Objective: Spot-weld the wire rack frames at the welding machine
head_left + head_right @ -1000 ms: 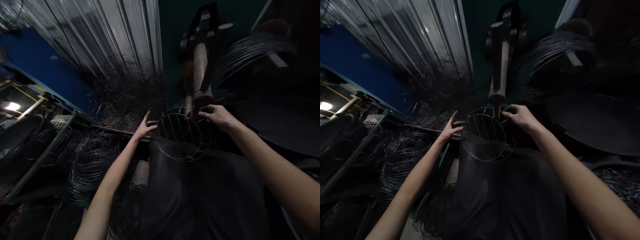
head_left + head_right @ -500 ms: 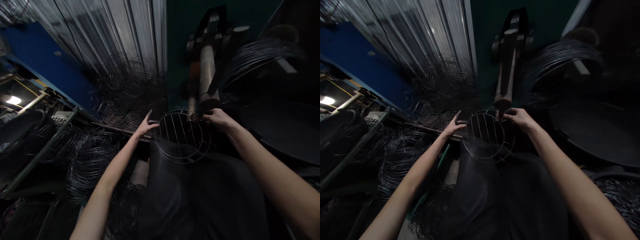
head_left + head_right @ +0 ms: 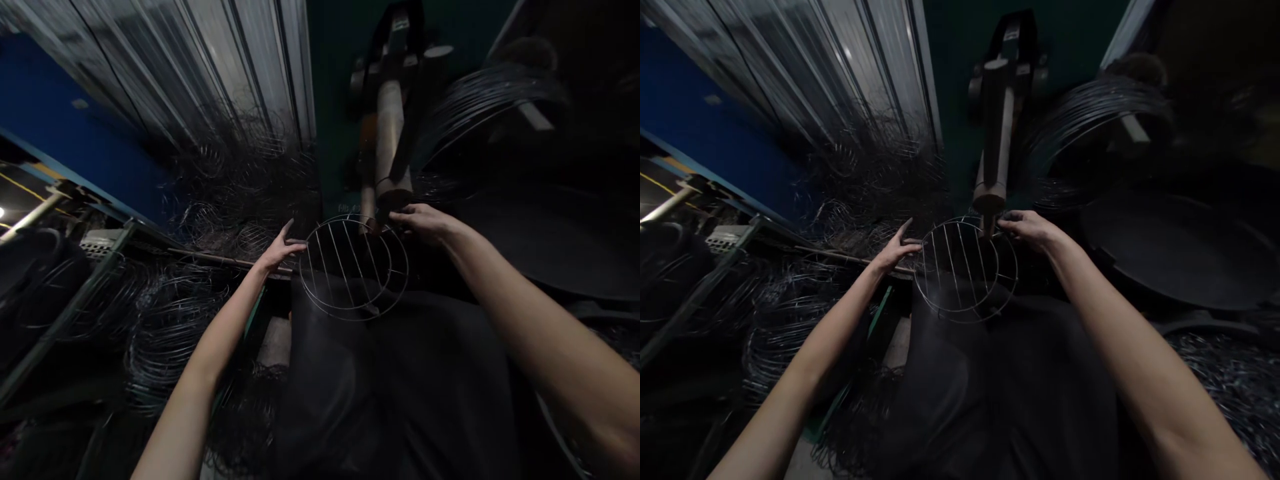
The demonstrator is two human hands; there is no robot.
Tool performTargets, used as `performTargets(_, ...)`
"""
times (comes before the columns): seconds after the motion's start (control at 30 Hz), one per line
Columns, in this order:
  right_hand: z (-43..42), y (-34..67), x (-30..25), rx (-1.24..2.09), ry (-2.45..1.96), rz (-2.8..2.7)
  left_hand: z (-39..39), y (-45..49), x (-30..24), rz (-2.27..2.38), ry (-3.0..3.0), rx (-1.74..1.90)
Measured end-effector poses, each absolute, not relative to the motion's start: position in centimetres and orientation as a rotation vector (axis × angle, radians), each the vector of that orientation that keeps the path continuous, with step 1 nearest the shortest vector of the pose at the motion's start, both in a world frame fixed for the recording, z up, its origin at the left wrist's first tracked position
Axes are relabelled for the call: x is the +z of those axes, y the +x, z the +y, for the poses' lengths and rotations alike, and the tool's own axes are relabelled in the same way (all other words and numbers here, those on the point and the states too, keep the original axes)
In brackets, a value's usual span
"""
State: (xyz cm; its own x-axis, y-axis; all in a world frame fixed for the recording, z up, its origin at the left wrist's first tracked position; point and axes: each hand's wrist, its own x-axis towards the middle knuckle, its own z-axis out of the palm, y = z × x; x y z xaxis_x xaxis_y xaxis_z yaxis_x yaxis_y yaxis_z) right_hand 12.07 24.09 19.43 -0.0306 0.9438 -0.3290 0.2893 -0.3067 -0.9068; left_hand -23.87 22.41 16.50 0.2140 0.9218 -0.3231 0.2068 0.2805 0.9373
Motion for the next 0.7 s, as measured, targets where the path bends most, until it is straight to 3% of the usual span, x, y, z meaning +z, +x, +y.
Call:
performTargets(0.37,16.6,14.6,18.0,1.699,-1.45,-1.14,23.3,-23.9,17.2,1.179,1.024,0.65)
performTargets(0.7,17.3,12.3,18.7,1.531,-1.533,-1.319,25.3,-23.7,16.6,1.32,1.383,0.771)
